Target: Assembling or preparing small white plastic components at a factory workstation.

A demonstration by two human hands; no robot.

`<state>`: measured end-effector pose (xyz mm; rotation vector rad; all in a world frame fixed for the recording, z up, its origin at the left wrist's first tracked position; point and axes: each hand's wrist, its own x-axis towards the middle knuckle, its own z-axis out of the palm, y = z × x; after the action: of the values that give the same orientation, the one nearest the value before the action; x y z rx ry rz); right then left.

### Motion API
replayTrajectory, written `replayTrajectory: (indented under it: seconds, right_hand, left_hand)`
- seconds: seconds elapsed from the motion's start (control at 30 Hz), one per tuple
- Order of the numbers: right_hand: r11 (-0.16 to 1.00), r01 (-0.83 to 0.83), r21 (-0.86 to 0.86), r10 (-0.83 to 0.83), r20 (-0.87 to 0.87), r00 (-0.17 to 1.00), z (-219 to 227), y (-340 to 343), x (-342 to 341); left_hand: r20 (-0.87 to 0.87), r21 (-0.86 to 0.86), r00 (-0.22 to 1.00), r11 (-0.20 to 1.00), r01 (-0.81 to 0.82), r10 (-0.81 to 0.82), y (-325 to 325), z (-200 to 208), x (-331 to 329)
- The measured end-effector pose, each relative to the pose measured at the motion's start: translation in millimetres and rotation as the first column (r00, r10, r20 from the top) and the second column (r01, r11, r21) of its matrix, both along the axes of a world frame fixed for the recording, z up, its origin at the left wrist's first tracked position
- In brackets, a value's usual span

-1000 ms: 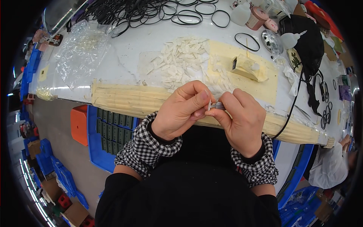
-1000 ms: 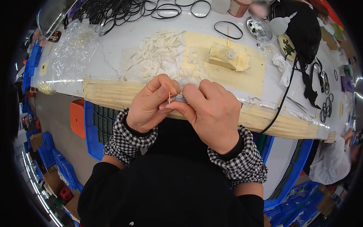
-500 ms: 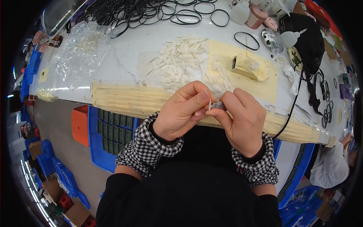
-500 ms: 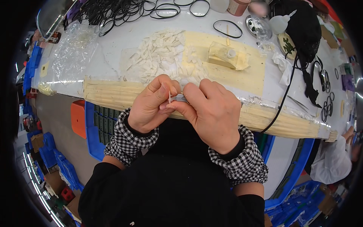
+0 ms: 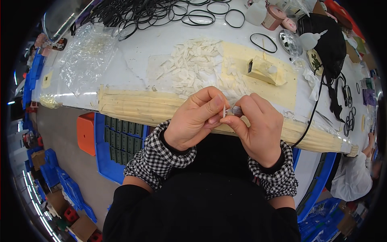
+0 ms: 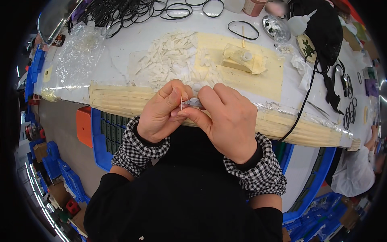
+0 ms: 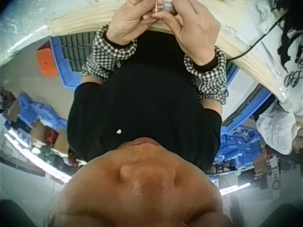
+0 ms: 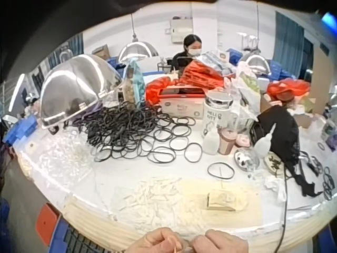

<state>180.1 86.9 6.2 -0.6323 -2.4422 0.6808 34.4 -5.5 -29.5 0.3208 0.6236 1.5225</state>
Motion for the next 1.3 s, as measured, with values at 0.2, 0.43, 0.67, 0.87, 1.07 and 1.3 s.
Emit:
replayTrajectory:
  seconds: [0.2, 0.43, 0.67, 0.87, 1.07, 1.3]
  right_hand:
    - [0.964, 0.189, -0.186, -0.196, -0.024, 0.980, -5, 22, 18]
    - [0.989, 0.125, -0.080, -0.116, 0.114, 0.987, -21, 13, 17]
    - [0.977, 0.141, -0.158, -0.152, -0.060, 0.987, -24, 12, 11]
    - [0.927, 0.035, -0.374, -0.092, -0.134, 0.987, 1, 2, 5]
    - [0.972, -0.029, -0.233, 0.004, -0.106, 0.994, 4, 2, 2]
    - [0.994, 0.017, 0.109, -0.021, 0.038, 0.999, -2, 4, 1]
  left_hand:
    - [-0.002, -0.063, 0.997, 0.995, -0.075, 0.075, 0, 8, -14]
    - [-0.042, -0.058, 0.992, 0.991, -0.119, 0.117, 2, 8, -16]
    - [-0.236, -0.167, 0.966, 0.975, -0.147, 0.105, 2, 17, -8]
    - [-0.297, -0.144, 0.954, 0.986, -0.077, 0.032, 3, 14, 2]
    - [-0.053, -0.123, 0.997, 0.991, 0.055, -0.061, 2, 12, -3]
    - [0.122, -0.041, 0.979, 0.985, 0.169, -0.163, 2, 8, -8]
